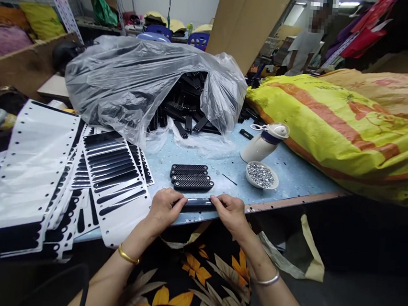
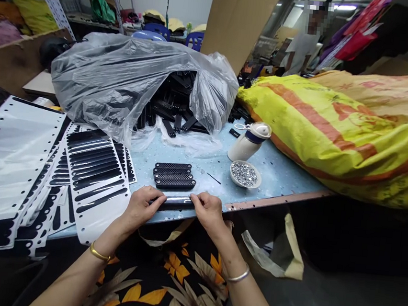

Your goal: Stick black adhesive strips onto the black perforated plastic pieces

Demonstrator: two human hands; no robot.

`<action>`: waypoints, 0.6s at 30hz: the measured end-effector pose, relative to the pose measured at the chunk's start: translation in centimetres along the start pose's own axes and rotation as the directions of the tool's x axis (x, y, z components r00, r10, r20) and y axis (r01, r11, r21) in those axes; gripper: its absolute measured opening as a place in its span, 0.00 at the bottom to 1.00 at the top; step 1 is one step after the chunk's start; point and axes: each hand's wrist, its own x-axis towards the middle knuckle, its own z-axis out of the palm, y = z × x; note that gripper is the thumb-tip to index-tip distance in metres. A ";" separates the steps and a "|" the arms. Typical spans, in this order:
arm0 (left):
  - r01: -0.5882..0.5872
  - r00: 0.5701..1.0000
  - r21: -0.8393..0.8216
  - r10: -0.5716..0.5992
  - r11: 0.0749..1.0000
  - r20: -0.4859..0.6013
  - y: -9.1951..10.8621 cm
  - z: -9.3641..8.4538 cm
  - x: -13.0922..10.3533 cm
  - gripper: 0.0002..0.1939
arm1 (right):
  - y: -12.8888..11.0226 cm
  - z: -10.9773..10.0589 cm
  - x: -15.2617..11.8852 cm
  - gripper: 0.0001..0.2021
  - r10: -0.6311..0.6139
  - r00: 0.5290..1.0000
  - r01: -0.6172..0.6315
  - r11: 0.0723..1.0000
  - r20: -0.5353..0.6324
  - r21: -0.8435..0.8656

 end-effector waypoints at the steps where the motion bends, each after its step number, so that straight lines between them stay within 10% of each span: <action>1: -0.006 1.000 -0.027 0.007 1.000 0.010 -0.1 -0.1 0.1 0.10 | -0.2 0.0 0.1 0.27 -0.010 1.000 0.011 1.000 -0.004 0.009; 5: -0.016 0.996 -0.123 0.006 0.992 -0.084 0.1 -1.6 -0.1 0.11 | -0.5 -0.5 0.3 0.29 -0.033 0.999 0.033 0.998 0.012 0.062; 10: 0.042 0.926 -0.097 -0.075 0.994 -0.370 -0.4 -7.9 -3.4 0.09 | 0.8 -2.5 -1.3 0.22 0.004 0.999 0.002 0.992 -0.047 0.126; 15: 0.571 0.595 -0.114 -0.505 0.813 -0.624 -3.3 -12.7 -10.4 0.11 | -2.4 -2.3 -3.3 0.09 -0.240 0.967 0.247 0.965 -0.087 0.085; 18: 0.660 0.443 -0.411 -0.767 0.629 -0.464 -3.7 -11.6 -13.2 0.14 | -7.6 0.7 -4.2 0.10 -0.600 0.800 0.591 0.776 -0.031 0.220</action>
